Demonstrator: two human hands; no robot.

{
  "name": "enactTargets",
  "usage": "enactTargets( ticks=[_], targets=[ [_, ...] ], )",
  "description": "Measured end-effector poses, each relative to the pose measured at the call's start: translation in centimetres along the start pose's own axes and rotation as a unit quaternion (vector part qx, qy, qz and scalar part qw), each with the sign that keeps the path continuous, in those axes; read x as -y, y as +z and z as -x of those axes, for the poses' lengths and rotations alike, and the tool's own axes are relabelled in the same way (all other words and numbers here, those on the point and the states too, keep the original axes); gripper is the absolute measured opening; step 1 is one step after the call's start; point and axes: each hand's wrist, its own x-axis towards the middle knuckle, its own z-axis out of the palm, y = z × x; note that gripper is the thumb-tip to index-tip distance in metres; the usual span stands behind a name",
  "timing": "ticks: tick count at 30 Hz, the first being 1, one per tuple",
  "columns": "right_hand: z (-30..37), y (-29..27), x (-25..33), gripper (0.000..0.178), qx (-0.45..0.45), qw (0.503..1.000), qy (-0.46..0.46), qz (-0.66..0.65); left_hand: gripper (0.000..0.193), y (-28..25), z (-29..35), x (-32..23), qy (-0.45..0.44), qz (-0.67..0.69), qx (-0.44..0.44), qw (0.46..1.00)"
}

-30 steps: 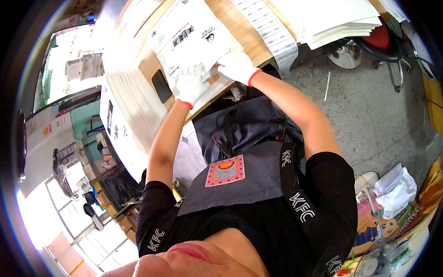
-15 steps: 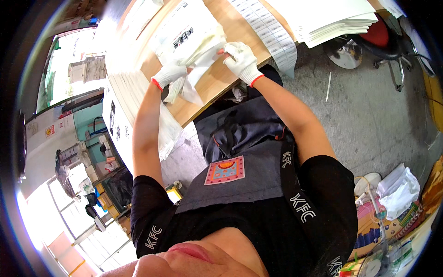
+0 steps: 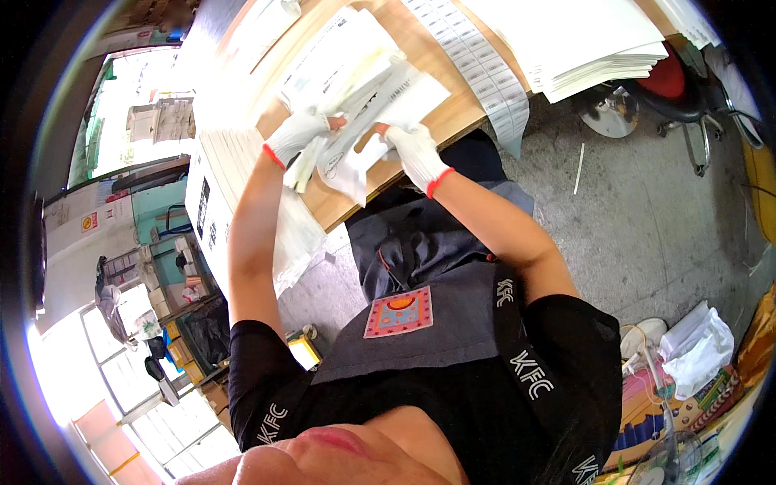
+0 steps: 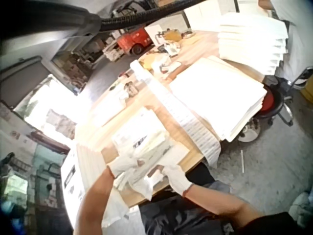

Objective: The person repeatedly picks up stacks of white paper, places them into white plastic bags, and seals the bags. The person then stacks the sealed bags on the table.

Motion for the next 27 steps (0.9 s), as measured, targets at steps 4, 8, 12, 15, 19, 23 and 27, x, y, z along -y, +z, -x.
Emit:
enactTargets(
  ticks=[4, 8, 12, 15, 19, 23, 27],
  targets=[
    [3.7, 1.1, 3.0, 0.025, -0.028, 0.995, -0.024, 0.097, 0.058, 2.7, 4.7, -6.4, -0.039, -0.087, -0.024, 0.995],
    [6.7, 3.8, 4.6, 0.033, 0.035, 0.995, -0.054, 0.078, 0.069, 7.3, 6.7, -5.7, -0.046, -0.283, -0.031, 0.958],
    [11.2, 2.3, 6.5, 0.038, 0.274, 0.912, -0.082, 0.295, 0.05, 7.4, 11.5, -3.1, -0.074, -0.056, 0.011, 0.996],
    [13.5, 0.5, 8.1, 0.038, 0.357, 0.878, -0.053, 0.314, 0.05, 6.6, 17.8, -2.7, -0.144, -0.026, 0.059, 0.987],
    [13.6, -0.3, 7.7, 0.035, 0.468, 0.833, 0.071, 0.286, 0.056, 6.8, 31.2, 5.6, -0.026, 0.004, -0.083, 0.996],
    [10.6, -0.9, 2.8, 0.032, 0.494, 0.815, 0.032, 0.3, 0.042, 2.6, 47.5, 11.5, -0.181, 0.212, -0.218, 0.935],
    [9.5, 0.3, 0.1, 0.032, 0.447, 0.843, 0.074, 0.291, 0.023, 7.3, 55.8, 11.3, -0.371, -0.108, -0.648, 0.657]
  ],
)
